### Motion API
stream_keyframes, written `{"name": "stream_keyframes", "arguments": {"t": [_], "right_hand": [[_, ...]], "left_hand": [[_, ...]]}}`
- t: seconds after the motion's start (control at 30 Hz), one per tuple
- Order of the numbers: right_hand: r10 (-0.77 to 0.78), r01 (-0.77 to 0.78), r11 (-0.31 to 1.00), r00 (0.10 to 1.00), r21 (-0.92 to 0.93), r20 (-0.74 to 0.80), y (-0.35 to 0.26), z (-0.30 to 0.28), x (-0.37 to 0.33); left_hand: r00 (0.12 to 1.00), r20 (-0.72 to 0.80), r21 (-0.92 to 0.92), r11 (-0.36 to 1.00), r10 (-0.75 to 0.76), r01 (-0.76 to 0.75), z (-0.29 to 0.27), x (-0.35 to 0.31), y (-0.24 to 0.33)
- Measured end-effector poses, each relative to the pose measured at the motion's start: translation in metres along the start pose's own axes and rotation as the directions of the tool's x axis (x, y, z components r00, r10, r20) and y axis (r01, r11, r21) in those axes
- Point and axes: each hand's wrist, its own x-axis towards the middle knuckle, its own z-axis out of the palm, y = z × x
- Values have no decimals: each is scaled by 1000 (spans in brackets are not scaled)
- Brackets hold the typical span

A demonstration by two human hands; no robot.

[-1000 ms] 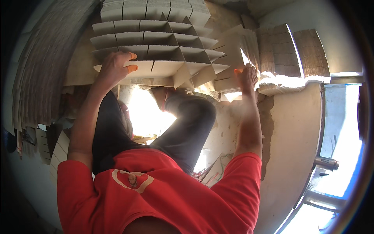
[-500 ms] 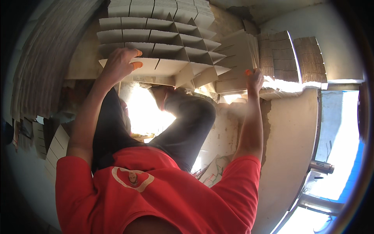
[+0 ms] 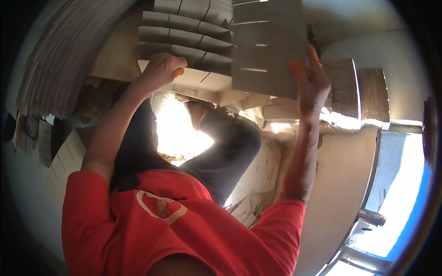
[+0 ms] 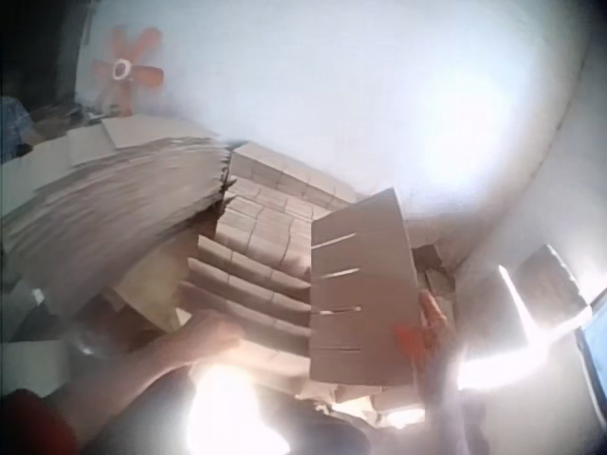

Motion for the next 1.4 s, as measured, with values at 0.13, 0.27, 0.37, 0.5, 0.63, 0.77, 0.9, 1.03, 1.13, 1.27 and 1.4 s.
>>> {"name": "stream_keyframes", "arguments": {"t": [0.13,0.27,0.37,0.5,0.63,0.77,0.9,1.03,1.13,1.27,1.4], "right_hand": [[62,-71,996,989,62,136,-30,30,0],[-85,86,996,986,1,145,-30,50,1],[-61,88,989,974,-118,218,-33,57,1],[-55,86,990,966,-114,253,-36,62,3],[3,24,996,957,-90,291,-43,62,11],[-28,53,996,953,-77,303,-49,69,11],[-91,115,992,928,-45,361,-45,73,18],[-149,151,988,896,30,418,-35,93,21],[-139,163,987,877,-12,459,-19,115,14],[23,-26,1000,810,-3,586,-14,129,0],[90,-85,995,633,-46,769,-38,116,11]], "left_hand": [[999,-1,8,999,40,-40,2,-1,0],[997,10,35,997,71,-72,5,-1,-2],[997,6,28,997,77,-77,5,-2,-1],[999,32,3,999,39,-39,4,1,0],[999,12,-6,999,46,-46,6,2,-3],[999,32,18,1000,10,-11,7,4,-5],[1000,31,13,1000,5,-5,7,8,-2],[1000,12,5,1000,3,-4,8,9,-5],[1000,9,14,1000,5,-5,7,11,-4],[1000,4,23,1000,-7,7,9,13,-4],[998,-45,15,999,-41,42,12,12,-7]]}}
